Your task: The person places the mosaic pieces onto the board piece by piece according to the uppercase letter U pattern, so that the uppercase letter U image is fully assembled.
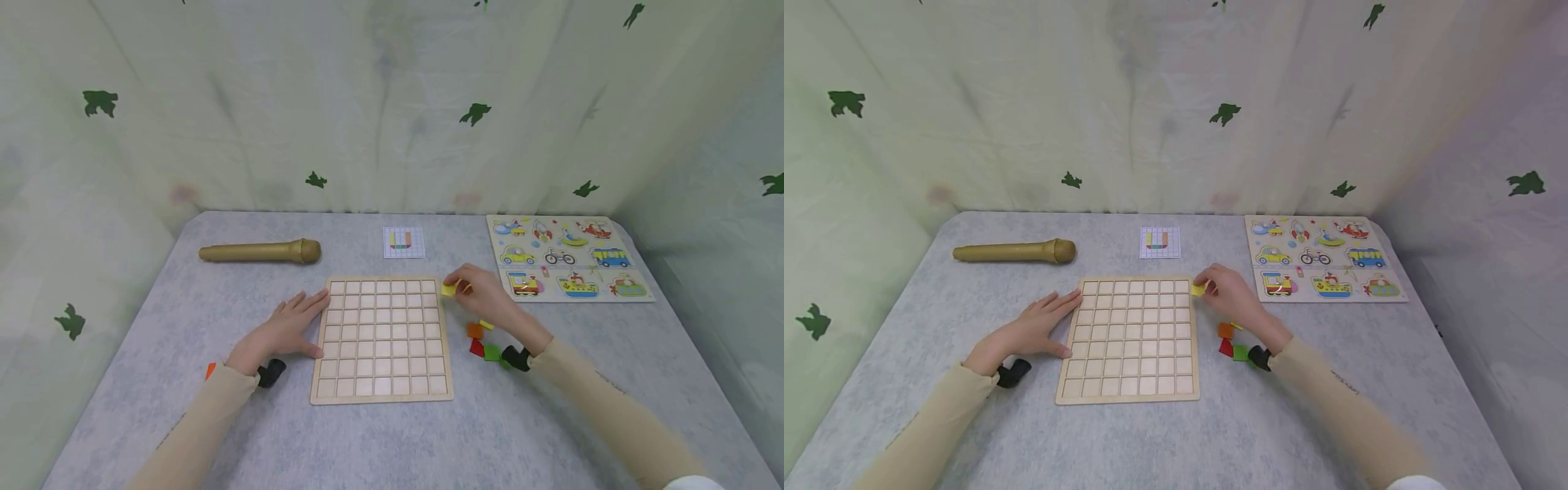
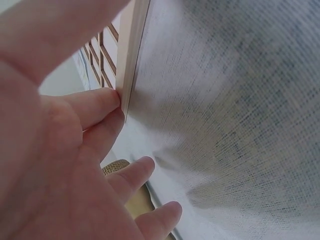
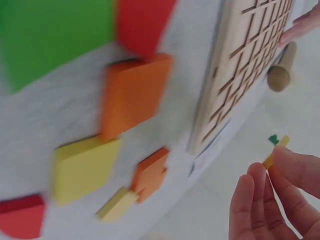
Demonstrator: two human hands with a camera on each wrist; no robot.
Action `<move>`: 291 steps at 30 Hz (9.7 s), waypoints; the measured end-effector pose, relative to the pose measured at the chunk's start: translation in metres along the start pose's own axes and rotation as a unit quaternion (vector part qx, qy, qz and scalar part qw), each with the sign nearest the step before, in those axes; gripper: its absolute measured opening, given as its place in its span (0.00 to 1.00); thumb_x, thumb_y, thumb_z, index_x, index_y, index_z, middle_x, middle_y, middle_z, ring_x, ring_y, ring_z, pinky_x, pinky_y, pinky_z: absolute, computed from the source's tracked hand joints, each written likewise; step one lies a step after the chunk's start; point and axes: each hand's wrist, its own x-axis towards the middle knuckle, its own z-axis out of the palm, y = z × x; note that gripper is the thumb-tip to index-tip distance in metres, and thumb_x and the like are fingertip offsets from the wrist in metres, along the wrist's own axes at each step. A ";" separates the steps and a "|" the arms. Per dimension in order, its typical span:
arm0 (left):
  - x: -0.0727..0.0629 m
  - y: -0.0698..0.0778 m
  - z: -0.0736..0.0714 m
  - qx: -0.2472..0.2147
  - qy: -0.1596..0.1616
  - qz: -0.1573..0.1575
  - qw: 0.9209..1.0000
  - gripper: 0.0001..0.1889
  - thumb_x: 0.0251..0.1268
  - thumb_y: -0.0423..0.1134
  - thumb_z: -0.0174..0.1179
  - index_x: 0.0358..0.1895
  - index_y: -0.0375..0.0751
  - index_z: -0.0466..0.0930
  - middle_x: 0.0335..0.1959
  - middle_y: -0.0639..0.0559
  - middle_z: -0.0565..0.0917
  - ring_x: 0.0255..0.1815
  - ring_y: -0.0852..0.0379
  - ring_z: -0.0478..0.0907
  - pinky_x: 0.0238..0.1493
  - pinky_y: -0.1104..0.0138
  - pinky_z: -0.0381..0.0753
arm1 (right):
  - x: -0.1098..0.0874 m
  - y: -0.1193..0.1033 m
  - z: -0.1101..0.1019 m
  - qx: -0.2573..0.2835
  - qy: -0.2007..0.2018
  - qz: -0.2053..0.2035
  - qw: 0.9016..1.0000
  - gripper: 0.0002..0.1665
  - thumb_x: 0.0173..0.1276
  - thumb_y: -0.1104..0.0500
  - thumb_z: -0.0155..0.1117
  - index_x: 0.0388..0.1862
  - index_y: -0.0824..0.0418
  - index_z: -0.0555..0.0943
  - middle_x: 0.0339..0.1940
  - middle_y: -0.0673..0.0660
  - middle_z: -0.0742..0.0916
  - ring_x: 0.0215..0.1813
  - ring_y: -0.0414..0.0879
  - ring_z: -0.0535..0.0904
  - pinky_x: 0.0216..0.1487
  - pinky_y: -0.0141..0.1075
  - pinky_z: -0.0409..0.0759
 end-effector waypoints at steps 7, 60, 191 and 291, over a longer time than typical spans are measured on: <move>-0.001 0.003 -0.001 0.000 0.003 -0.001 1.000 0.53 0.51 0.49 0.72 0.75 0.32 0.49 0.76 0.38 0.48 0.72 0.28 0.40 0.65 0.33 0.40 | 0.030 -0.022 0.024 0.025 -0.034 -0.022 0.999 0.13 0.59 0.74 0.64 0.44 0.68 0.82 0.40 0.58 0.82 0.39 0.47 0.78 0.40 0.35 0.79; 0.002 0.005 -0.004 -0.008 -0.013 -0.022 1.000 0.52 0.52 0.48 0.71 0.75 0.33 0.49 0.76 0.38 0.48 0.72 0.28 0.39 0.64 0.33 0.38 | 0.111 -0.071 0.116 -0.029 -0.175 0.033 0.984 0.09 0.63 0.66 0.66 0.43 0.60 0.82 0.33 0.52 0.79 0.35 0.43 0.74 0.36 0.31 0.73; 0.002 0.007 -0.003 -0.021 -0.005 -0.023 1.000 0.52 0.51 0.46 0.72 0.75 0.32 0.49 0.76 0.38 0.48 0.72 0.28 0.40 0.64 0.33 0.40 | 0.089 -0.082 0.121 -0.066 -0.190 -0.040 0.979 0.15 0.59 0.72 0.66 0.42 0.59 0.85 0.37 0.51 0.80 0.38 0.41 0.73 0.42 0.28 0.72; 0.002 0.010 -0.004 -0.021 -0.012 -0.030 0.999 0.52 0.52 0.46 0.72 0.75 0.33 0.48 0.76 0.38 0.47 0.72 0.28 0.40 0.65 0.34 0.39 | 0.050 -0.055 0.077 0.081 -0.152 -0.030 0.985 0.12 0.59 0.69 0.68 0.43 0.61 0.83 0.36 0.50 0.79 0.38 0.43 0.74 0.39 0.29 0.77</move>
